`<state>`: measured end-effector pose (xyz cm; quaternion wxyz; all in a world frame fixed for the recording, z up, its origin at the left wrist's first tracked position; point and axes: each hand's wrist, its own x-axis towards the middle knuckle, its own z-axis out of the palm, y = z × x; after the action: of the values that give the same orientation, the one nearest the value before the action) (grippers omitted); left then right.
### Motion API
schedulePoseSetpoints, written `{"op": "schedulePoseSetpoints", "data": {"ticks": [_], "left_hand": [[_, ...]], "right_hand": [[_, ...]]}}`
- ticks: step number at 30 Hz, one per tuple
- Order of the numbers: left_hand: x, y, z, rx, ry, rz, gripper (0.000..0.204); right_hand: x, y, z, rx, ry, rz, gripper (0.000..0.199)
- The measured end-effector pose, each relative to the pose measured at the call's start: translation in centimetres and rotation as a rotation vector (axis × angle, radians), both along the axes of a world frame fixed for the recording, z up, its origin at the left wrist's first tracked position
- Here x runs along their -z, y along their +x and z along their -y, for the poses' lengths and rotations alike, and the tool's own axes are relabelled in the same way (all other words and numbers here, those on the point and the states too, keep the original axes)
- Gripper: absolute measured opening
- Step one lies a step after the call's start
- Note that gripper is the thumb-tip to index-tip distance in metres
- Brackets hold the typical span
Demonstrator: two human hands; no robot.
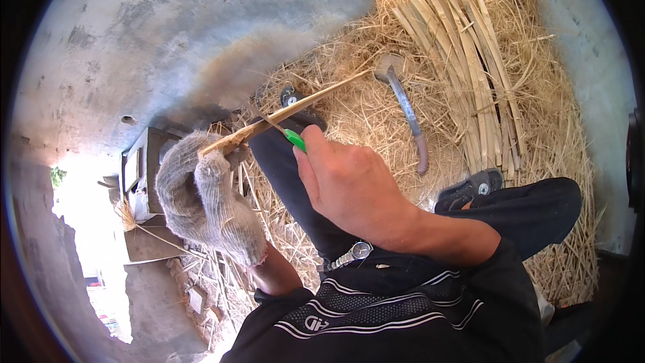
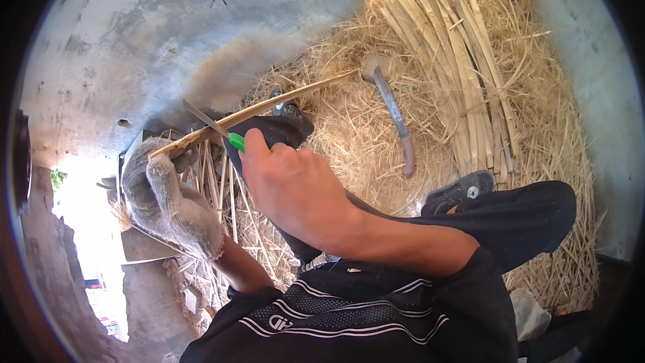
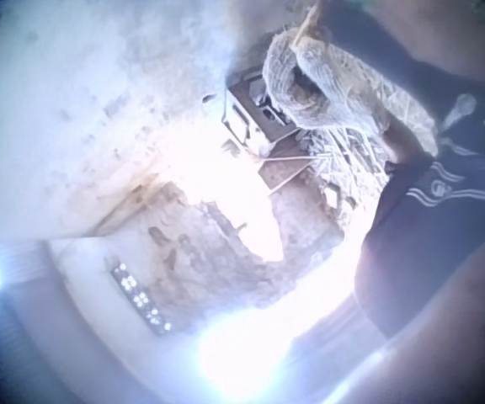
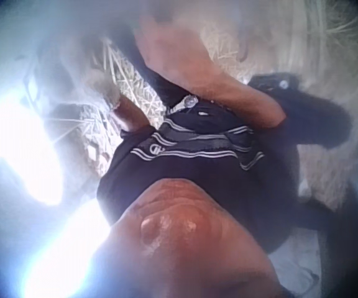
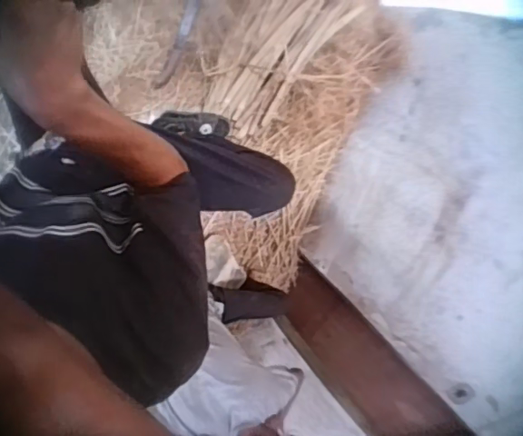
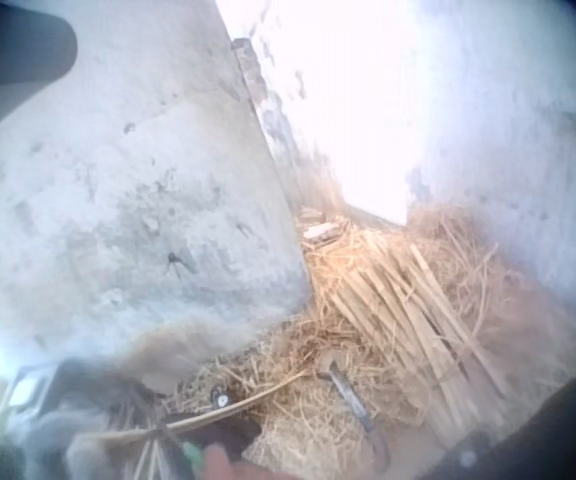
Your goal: The person sits on a straw-covered floor and uses a green utility knife to shave the surface of a long bamboo stick. They hold the stick with a gloved left hand and scrape it with the knife in their right hand, creating thin shavings.
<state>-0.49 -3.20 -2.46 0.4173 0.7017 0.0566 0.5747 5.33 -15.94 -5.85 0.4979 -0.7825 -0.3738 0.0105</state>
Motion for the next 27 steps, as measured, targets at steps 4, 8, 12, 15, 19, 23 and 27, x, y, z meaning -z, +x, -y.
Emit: {"op": "schedulePoseSetpoints", "data": {"ticks": [4,8,12,15,19,23,27], "left_hand": [[0.7,-0.2,0.3,-0.022,0.098,0.013,0.019],[0.2,0.0,0.0,0.028,0.039,0.048,0.02],[0.5,-0.2,0.5,-0.012,0.023,0.027,0.02],[0.7,0.3,0.3,0.004,0.071,0.044,0.02],[0.0,0.5,0.6,-0.033,0.08,0.044,0.019],[-0.1,0.0,0.8,-0.012,-0.011,-0.023,0.019],[0.2,0.8,0.3,-0.058,0.007,0.042,0.021]], "right_hand": [[-0.1,-0.9,-0.2,0.009,0.058,0.044,0.017],[4.8,2.5,-1.3,0.223,-0.215,0.02,0.019],[0.5,1.3,0.4,0.021,-0.155,-0.083,0.021],[-1.1,-0.9,0.6,-0.05,0.089,0.034,0.021],[4.3,2.8,-1.2,0.206,-0.157,-0.045,0.02],[3.5,2.2,-0.8,0.119,-0.036,-0.039,0.019],[5.8,2.7,-2.0,0.128,0.001,0.039,0.017]]}}
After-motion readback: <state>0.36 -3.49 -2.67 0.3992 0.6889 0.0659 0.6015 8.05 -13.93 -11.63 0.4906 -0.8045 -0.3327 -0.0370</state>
